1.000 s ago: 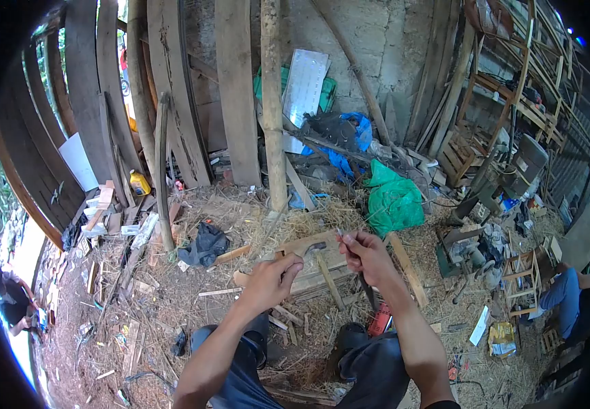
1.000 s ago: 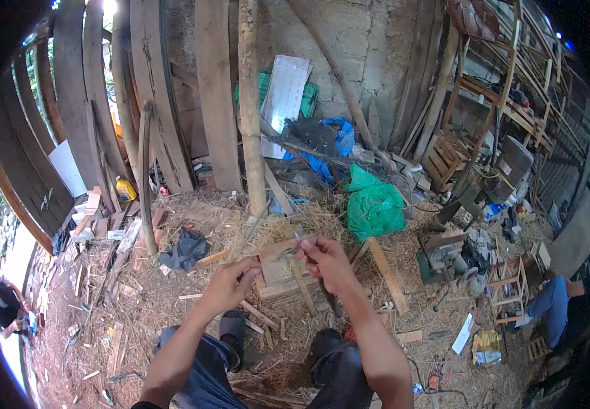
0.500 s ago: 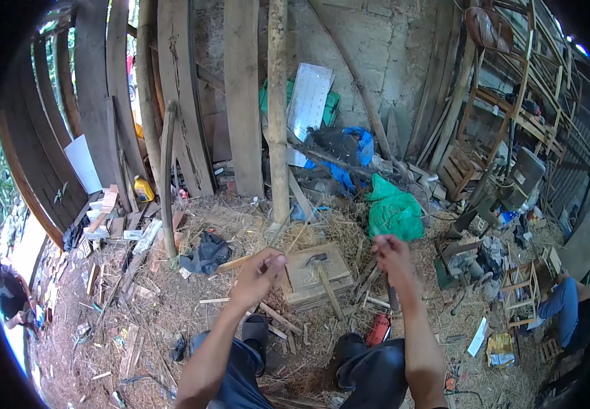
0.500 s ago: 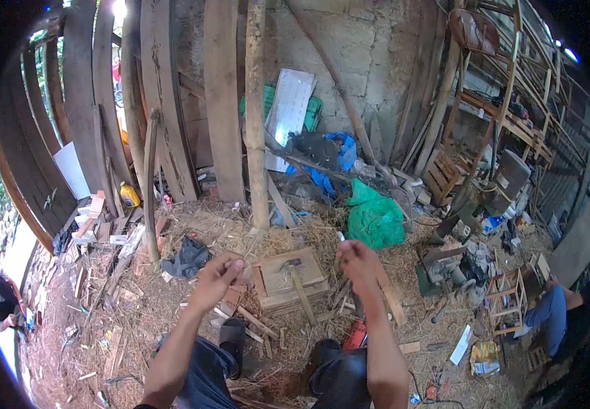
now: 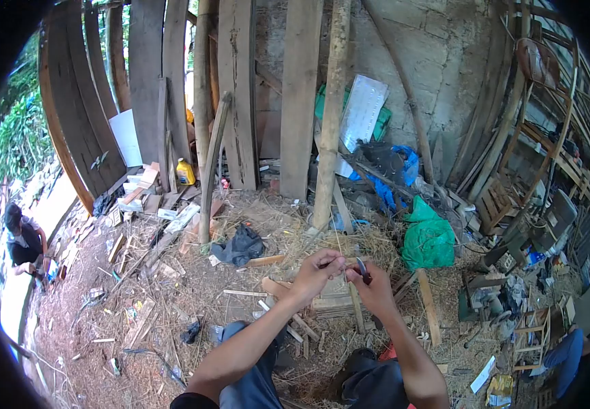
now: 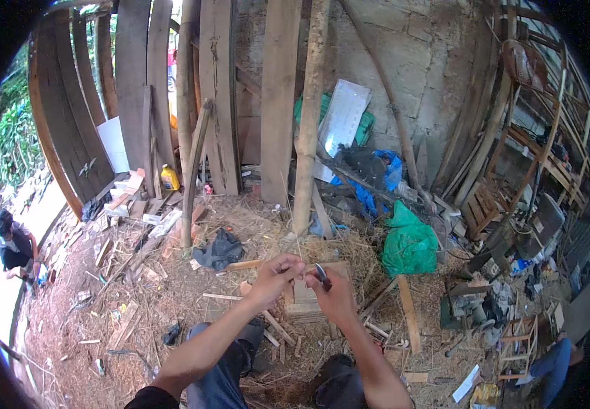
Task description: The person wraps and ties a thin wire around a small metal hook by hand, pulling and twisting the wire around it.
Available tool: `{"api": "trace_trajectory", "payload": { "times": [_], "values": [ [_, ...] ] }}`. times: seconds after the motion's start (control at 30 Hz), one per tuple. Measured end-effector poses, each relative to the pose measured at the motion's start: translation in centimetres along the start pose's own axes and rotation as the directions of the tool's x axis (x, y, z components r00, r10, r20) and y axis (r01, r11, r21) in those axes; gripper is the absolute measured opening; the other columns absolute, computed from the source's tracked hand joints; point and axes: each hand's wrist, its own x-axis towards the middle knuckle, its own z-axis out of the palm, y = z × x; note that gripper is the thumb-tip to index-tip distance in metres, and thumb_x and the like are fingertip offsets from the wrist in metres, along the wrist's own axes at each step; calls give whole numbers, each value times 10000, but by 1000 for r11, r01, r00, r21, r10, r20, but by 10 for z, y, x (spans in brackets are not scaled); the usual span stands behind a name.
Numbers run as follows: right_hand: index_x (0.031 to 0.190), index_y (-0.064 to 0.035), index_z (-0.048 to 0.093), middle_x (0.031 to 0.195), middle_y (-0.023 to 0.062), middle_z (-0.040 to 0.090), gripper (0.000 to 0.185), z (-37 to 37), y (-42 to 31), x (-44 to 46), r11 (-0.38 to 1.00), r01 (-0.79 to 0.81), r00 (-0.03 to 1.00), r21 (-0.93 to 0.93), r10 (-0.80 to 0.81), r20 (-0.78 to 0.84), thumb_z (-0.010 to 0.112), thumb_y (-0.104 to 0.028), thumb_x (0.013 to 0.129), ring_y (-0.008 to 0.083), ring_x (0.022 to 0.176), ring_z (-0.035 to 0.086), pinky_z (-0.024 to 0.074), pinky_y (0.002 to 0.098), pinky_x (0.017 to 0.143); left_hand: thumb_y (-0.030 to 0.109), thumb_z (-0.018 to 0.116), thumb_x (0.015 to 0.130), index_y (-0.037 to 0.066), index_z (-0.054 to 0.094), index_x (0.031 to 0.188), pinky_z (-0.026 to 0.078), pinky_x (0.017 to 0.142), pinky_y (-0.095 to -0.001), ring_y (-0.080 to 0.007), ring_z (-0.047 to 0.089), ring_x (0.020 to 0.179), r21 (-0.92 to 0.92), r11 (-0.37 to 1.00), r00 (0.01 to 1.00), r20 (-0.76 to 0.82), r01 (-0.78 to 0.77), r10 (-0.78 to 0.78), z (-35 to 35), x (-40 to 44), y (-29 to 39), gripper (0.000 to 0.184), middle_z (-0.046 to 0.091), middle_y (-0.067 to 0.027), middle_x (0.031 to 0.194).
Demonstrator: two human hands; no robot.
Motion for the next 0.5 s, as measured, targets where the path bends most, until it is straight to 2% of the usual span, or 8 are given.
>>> {"api": "trace_trajectory", "payload": {
  "times": [0.07, 0.27, 0.33, 0.4, 0.5],
  "values": [
    [897, -25, 645, 669, -7, 601, 187, -1, 2, 0, 1000, 14, 1000, 16, -15, 14, 637, -207, 855, 46, 552, 416, 341, 234, 507, 185, 602, 892, 60, 593, 971, 388, 637, -202, -46, 521, 714, 0, 999, 999, 1, 33, -33, -1, 1, 0, 148, 609, 18, 795],
    [947, -31, 650, 658, 6, 600, 194, -2, 19, -2, 1000, 2, 997, -22, 0, 74, 645, -198, 849, 56, 539, 417, 344, 244, 503, 194, 599, 894, 66, 596, 973, 384, 610, -196, -38, 514, 708, -47, 998, 999, 26, -44, 45, -3, 3, -4, 150, 606, 27, 795],
    [956, -33, 650, 650, 14, 594, 199, -2, 17, -3, 1000, -13, 995, -17, 15, 101, 647, -200, 846, 61, 538, 420, 344, 247, 504, 196, 601, 893, 70, 596, 972, 384, 602, -194, -37, 514, 713, 7, 1000, 999, 38, -6, 5, -3, 0, 1, 149, 607, 28, 802],
    [960, -33, 646, 665, 49, 602, 205, -4, 8, -6, 990, -43, 991, -133, 59, 120, 653, -198, 839, 80, 537, 430, 358, 262, 511, 171, 604, 889, 47, 594, 970, 384, 603, -197, -40, 514, 709, -12, 1000, 1000, 22, 17, -17, -1, -1, 6, 148, 601, 22, 796],
    [967, -27, 639, 696, 81, 615, 218, -5, 3, -7, 982, -32, 990, -186, 58, 132, 656, -200, 836, 98, 557, 465, 391, 282, 534, 143, 609, 883, 23, 591, 965, 390, 607, -202, -44, 520, 715, -26, 999, 1000, 12, 29, -29, -1, 0, 4, 146, 595, 16, 789]
  ]
}}
